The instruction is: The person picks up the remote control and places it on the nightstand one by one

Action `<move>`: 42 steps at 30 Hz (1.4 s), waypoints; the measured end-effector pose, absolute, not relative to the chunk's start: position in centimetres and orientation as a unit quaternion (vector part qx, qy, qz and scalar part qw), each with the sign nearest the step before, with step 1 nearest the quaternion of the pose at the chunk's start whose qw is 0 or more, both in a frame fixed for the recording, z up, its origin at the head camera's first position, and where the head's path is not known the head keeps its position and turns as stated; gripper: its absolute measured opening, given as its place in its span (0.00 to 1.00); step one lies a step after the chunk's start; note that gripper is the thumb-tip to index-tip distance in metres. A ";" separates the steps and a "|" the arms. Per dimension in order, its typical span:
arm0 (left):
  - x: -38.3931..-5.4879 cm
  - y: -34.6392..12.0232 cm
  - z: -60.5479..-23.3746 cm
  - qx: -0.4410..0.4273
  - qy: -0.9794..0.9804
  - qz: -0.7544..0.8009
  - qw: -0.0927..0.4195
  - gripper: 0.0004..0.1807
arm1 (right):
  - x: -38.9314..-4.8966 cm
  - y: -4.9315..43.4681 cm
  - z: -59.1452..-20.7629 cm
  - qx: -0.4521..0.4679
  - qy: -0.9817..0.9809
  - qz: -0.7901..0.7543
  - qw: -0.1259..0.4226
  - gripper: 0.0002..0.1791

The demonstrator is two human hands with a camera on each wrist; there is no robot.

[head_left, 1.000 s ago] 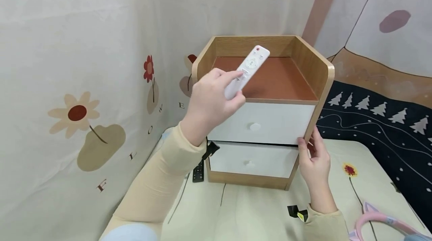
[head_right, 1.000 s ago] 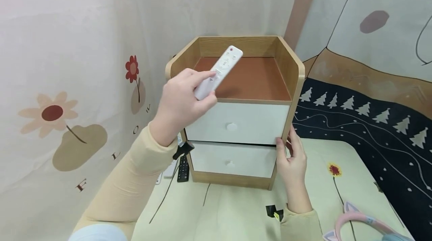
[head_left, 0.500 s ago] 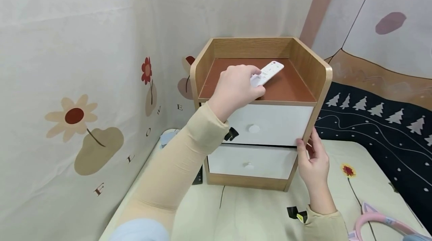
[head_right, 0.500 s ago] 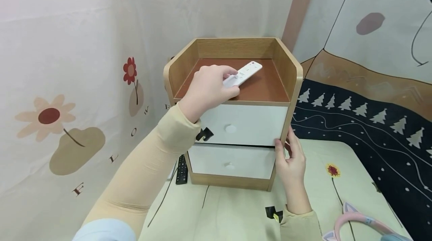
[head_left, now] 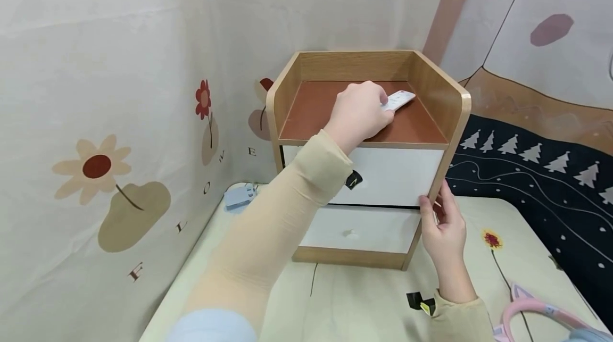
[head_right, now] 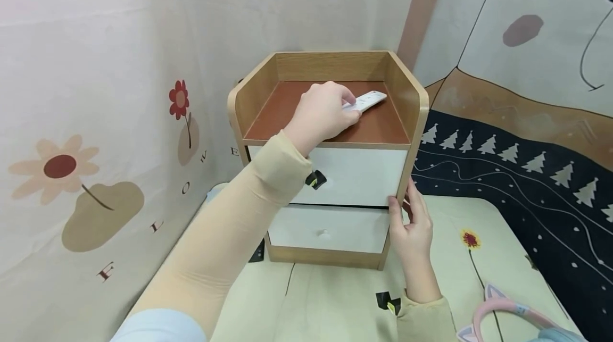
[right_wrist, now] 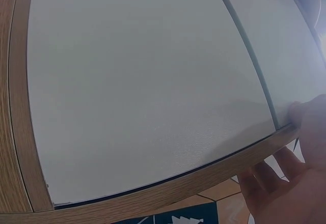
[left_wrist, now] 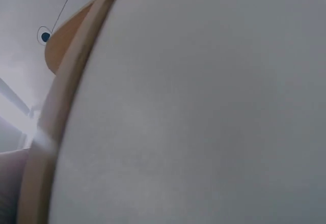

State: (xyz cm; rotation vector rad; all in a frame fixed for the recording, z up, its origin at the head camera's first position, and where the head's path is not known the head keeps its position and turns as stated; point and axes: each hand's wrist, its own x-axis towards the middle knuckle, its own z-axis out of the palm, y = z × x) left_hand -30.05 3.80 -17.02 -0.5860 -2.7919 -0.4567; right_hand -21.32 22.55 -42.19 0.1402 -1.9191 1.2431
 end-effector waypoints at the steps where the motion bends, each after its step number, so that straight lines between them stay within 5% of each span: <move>1: -30.1 4.0 -17.0 -0.199 -0.960 -0.154 0.126 0.19 | -21.2 22.6 -42.2 0.055 -0.764 0.494 0.412 0.36; 25: -30.4 4.2 -17.9 -0.255 -0.952 -0.138 0.097 0.33 | -21.2 22.6 -42.1 0.066 -0.757 0.498 0.418 0.38; 42: -25.6 -1.3 -21.3 -0.305 -0.889 -0.240 0.243 0.32 | -21.8 22.4 -42.1 0.074 -0.761 0.495 0.412 0.37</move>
